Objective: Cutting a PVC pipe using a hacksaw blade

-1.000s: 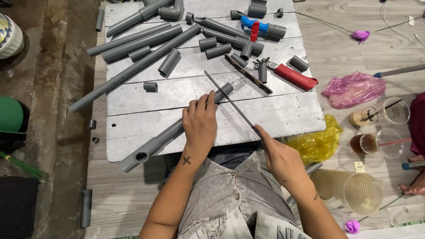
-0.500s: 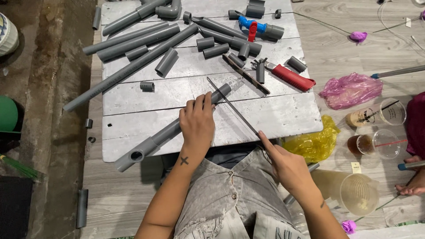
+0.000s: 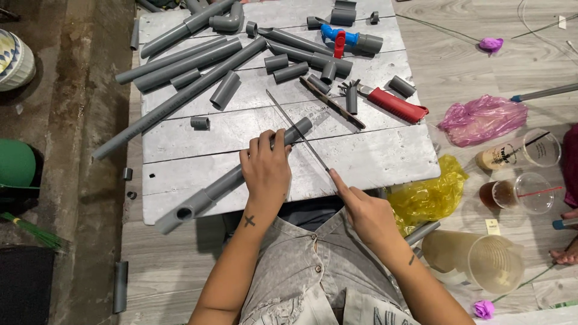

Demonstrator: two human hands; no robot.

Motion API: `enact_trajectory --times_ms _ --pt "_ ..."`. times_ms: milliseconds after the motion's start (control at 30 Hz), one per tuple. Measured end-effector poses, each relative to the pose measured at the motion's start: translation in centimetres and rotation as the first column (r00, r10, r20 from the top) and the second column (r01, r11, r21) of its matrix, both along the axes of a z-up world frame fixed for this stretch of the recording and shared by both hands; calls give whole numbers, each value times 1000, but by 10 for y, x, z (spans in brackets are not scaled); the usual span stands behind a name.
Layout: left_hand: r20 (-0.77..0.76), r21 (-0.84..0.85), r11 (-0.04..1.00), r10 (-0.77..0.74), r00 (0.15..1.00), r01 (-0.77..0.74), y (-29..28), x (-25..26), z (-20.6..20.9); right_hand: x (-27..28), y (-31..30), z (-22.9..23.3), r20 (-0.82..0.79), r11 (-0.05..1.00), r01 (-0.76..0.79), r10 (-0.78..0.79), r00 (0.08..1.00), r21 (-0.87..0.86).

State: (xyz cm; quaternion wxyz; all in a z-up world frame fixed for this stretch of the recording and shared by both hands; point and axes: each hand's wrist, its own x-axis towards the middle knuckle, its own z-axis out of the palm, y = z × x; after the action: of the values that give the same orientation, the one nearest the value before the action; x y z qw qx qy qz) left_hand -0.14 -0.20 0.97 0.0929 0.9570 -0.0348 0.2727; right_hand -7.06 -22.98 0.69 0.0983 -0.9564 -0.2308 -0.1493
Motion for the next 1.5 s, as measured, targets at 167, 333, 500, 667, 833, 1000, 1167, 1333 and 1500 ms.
enact_trajectory --times_ms 167,333,500,667,833,1000,1167,1333,1500 --pt "-9 -16 1000 21 1000 -21 1 3 -8 -21 -27 -10 -121 1000 22 -19 993 23" --pt "-24 15 999 45 999 -45 0 4 -8 -24 -37 -12 -344 999 22 -12 939 26" --pt "-6 24 996 84 996 -83 3 6 -23 -1 -9 -1 -84 1000 4 -5 996 -12" --pt "-1 9 996 84 996 -84 6 9 -24 2 -3 8 -122 1000 -6 4 993 -18" --pt "-14 -19 998 58 998 -59 5 6 -20 -13 -16 2 -170 999 -29 26 985 -14" --pt "-1 -14 998 63 998 -63 5 6 -19 -23 -22 1 -195 999 -33 26 980 -29" --pt "10 -5 998 60 998 -60 7 8 -25 -14 -3 1 -158 997 -44 34 987 -60" --pt "26 19 997 75 997 -75 7 9 -26 -11 -2 14 -154 997 -45 36 987 -57" --pt "5 73 987 141 990 -141 2 5 -9 -26 -28 -14 -420 986 -65 -4 907 -151"
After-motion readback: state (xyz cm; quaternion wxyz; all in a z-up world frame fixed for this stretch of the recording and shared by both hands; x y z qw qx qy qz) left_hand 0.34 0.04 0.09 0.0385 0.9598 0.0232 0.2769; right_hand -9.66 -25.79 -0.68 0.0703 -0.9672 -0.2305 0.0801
